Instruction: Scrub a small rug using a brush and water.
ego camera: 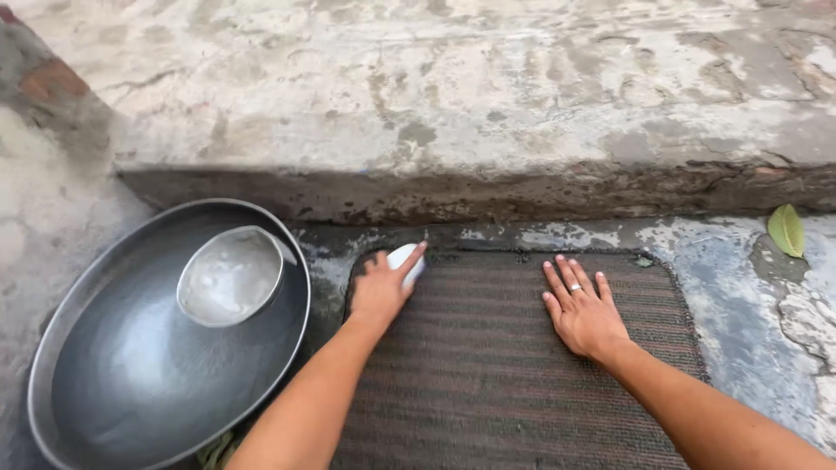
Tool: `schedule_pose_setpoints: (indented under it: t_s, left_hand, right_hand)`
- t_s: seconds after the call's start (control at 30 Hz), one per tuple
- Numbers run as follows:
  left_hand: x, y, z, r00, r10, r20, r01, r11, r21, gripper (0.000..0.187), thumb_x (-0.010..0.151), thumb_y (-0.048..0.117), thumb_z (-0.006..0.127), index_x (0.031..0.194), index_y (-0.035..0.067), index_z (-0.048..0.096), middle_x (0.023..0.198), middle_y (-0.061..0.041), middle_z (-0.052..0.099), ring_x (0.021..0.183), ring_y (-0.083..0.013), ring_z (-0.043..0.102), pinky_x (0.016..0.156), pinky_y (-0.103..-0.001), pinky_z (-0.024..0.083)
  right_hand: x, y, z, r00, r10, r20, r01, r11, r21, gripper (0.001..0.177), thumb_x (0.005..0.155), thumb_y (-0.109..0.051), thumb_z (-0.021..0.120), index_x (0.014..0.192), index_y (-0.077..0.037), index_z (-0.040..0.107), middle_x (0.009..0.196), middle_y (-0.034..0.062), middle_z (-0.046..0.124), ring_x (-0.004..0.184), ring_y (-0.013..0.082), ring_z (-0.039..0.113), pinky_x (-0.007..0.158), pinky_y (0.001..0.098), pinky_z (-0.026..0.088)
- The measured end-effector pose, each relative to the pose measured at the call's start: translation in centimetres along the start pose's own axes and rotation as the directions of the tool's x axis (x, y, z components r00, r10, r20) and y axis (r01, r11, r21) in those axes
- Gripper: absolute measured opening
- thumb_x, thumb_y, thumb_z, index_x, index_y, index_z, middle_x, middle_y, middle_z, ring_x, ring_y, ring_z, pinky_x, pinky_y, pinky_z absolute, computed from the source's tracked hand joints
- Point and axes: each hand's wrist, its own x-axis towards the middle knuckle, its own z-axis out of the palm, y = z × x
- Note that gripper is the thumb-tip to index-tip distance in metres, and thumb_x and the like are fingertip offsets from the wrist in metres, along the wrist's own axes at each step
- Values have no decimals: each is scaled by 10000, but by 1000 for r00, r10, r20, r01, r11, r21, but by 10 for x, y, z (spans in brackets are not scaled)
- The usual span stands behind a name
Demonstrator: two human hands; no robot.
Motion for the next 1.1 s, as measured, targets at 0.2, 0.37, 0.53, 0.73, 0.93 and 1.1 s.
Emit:
schedule_pose_setpoints:
  t_s: [0.2,0.37,0.53,0.73,0.93,1.1]
  left_hand:
    - [-4,-13,4,986,-157,60,157,988,-4,860,974,417,645,1587,549,56,1343,-295,468,1125,-482,608,761,-532,636]
    - [16,-35,21,964,-265,33,267,963,-49,835,981,436,640,1612,547,103,1338,-279,490,1106,-480,630,798,-524,616]
    - [24,-31,35,889,-452,73,453,892,-1,823,964,449,646,1600,542,133,1372,-316,445,1087,-469,622,761,-524,602]
    - [-9,37,0,885,-455,102,449,890,76,817,971,536,632,1636,317,210,1348,-260,450,954,-328,657,629,-394,666]
    - [-41,48,6,990,-66,-126,66,998,-1,778,958,395,668,1637,379,287,1288,-225,454,959,-343,640,694,-361,645]
    - [-26,-24,-5,944,-324,64,331,927,-179,704,983,453,550,1595,537,213,1381,-280,387,954,-434,665,778,-514,607]
  right_hand:
    - [-10,11,-11,997,-38,62,42,997,-65,672,1041,-522,132,1637,-258,-31,1713,-5,-26,1562,194,-26,1242,470,19]
    - [-10,6,-15,988,-22,155,31,998,-58,676,1050,-525,139,1641,-258,-50,1721,5,-64,1572,216,-47,1242,502,20]
    - [-30,17,-3,987,-23,158,34,997,-68,693,1055,-529,160,1651,-231,-32,1725,44,-65,1578,259,-32,1229,547,58]
    - [-23,19,-14,980,-41,195,49,998,-38,697,1041,-533,176,1646,-271,-52,1725,30,-94,1572,251,-79,1229,553,15]
    - [-26,15,-10,986,-49,161,49,999,5,689,1037,-539,172,1640,-289,-48,1722,8,-92,1572,231,-104,1232,533,-20]
    - [-27,18,-6,990,-37,139,39,999,-9,691,1034,-545,178,1638,-282,-33,1714,19,-90,1562,230,-93,1222,529,-30]
